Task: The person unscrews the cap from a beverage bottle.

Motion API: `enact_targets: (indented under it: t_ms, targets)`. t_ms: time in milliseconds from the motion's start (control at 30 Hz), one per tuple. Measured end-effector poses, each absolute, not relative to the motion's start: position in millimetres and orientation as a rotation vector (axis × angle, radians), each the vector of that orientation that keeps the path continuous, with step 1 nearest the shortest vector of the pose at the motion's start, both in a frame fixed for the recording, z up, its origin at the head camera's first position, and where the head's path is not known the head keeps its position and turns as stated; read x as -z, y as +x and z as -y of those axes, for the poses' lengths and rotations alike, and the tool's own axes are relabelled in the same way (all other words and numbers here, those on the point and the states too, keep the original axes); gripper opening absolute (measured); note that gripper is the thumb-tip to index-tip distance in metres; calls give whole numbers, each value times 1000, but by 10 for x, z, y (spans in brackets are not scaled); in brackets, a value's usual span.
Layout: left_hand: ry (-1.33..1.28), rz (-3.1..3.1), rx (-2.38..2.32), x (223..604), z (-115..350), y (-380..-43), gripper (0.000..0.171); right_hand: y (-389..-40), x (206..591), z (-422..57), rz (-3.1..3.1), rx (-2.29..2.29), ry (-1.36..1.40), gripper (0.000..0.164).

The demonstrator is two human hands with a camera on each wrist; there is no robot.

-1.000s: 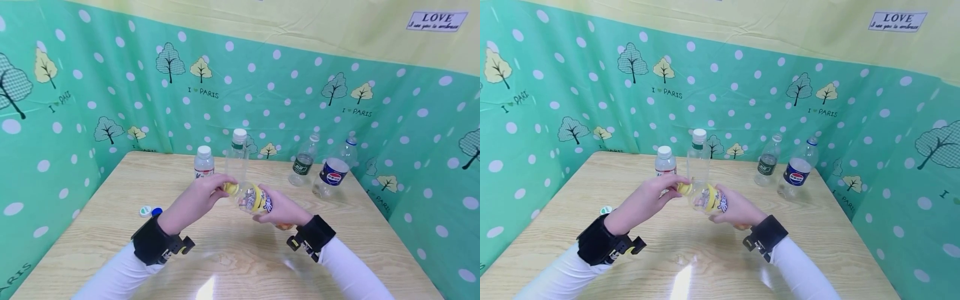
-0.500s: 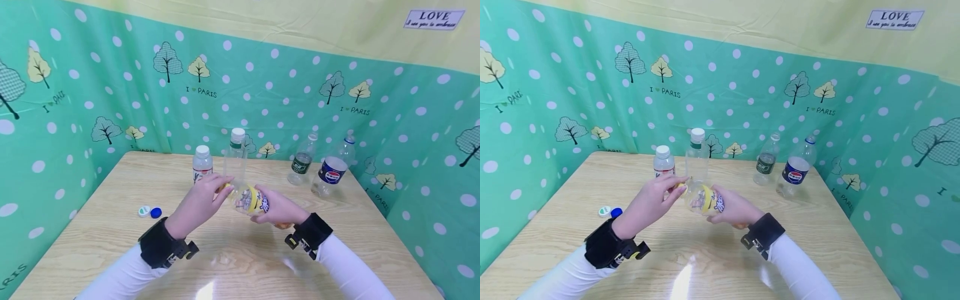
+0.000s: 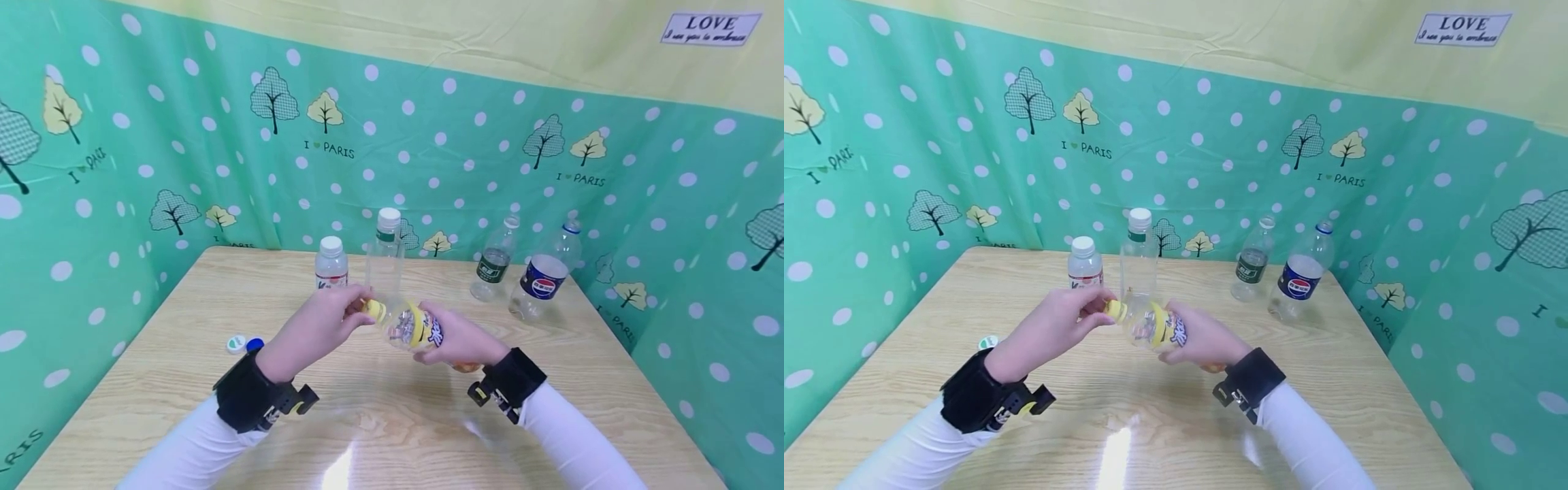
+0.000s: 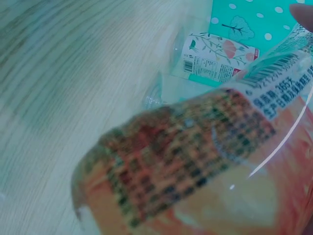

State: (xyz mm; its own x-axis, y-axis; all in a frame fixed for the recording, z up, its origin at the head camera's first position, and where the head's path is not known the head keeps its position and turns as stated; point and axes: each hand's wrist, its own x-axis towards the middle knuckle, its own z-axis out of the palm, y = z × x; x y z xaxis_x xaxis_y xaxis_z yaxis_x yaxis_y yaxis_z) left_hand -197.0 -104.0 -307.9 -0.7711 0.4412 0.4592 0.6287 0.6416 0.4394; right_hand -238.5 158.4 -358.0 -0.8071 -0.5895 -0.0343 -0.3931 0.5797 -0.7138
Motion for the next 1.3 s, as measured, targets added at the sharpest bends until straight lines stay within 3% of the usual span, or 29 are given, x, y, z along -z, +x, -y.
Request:
enact_targets:
  t_ms: [300, 533, 900, 1100, 1300]
  targets:
    - [-763, 2544, 815, 3140, 983, -1956, 22, -2375, 3601, -1586, -2563, 1025, -811, 65]
    - [-1048, 2367, 873, 3159, 1084, -1995, 46, -2379, 3578, -1592, -2515, 1097, -835, 65]
    - [-892, 2432, 621, 3202, 966, -1982, 25, -2403, 3575, -1570, -2546, 1068, -842, 60]
    - [-768, 2487, 636, 3232, 942, -1962, 30, -2402, 3574, -1543, -2576, 1024, -847, 63]
    - [-953, 2398, 752, 3197, 1019, -1969, 39, -2403, 3554, -1537, -2565, 1054, -837, 66]
